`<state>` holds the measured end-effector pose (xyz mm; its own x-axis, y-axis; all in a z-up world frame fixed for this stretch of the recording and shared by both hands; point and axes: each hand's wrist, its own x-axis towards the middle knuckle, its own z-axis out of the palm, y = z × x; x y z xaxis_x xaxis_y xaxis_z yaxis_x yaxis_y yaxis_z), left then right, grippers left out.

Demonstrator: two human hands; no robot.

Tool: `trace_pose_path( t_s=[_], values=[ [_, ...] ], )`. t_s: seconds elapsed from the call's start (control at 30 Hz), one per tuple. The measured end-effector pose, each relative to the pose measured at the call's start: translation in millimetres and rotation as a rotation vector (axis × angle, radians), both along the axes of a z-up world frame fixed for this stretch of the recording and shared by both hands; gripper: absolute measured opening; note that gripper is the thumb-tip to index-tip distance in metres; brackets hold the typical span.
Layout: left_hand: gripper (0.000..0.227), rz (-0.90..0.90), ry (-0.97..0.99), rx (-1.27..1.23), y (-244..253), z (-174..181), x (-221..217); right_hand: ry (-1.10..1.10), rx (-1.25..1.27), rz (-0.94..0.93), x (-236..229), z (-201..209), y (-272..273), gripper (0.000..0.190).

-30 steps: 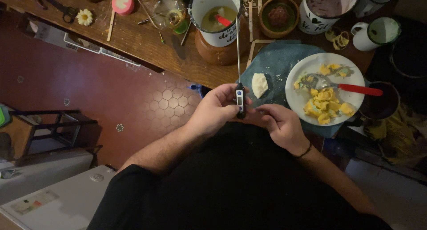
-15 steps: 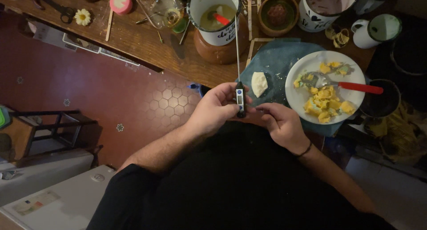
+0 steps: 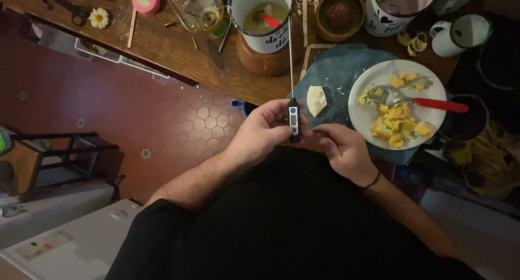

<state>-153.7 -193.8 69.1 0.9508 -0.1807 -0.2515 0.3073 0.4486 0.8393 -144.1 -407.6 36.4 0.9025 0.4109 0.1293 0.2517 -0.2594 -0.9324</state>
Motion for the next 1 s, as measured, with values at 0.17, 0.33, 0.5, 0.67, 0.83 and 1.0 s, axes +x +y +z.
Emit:
trace_pose_path(
  t_s=[0.17, 0.33, 0.5, 0.67, 0.83, 1.0],
  values=[
    [0.055, -0.008, -0.014, -0.019, 1, -5, -1, 0.043, -0.011, 0.009, 1, -10, -4, 0.052],
    [0.057, -0.013, -0.021, -0.057, 2, -4, -2, 0.027, -0.013, 0.007, 1, -4, -3, 0.051],
    [0.059, -0.024, -0.038, -0.061, 4, -8, -3, 0.012, -0.022, 0.018, 1, -6, -3, 0.053],
    [0.056, -0.03, -0.047, -0.094, 4, -8, -4, 0.014, 0.002, 0.024, 0, -11, -5, 0.047],
    [0.043, -0.008, 0.011, -0.17, 3, -3, -5, -0.026, -0.02, 0.007, 0, -14, -4, 0.05],
    [0.039, 0.001, 0.055, -0.142, 4, 2, -4, -0.064, -0.048, -0.015, -1, -18, -4, 0.048]
  ],
)
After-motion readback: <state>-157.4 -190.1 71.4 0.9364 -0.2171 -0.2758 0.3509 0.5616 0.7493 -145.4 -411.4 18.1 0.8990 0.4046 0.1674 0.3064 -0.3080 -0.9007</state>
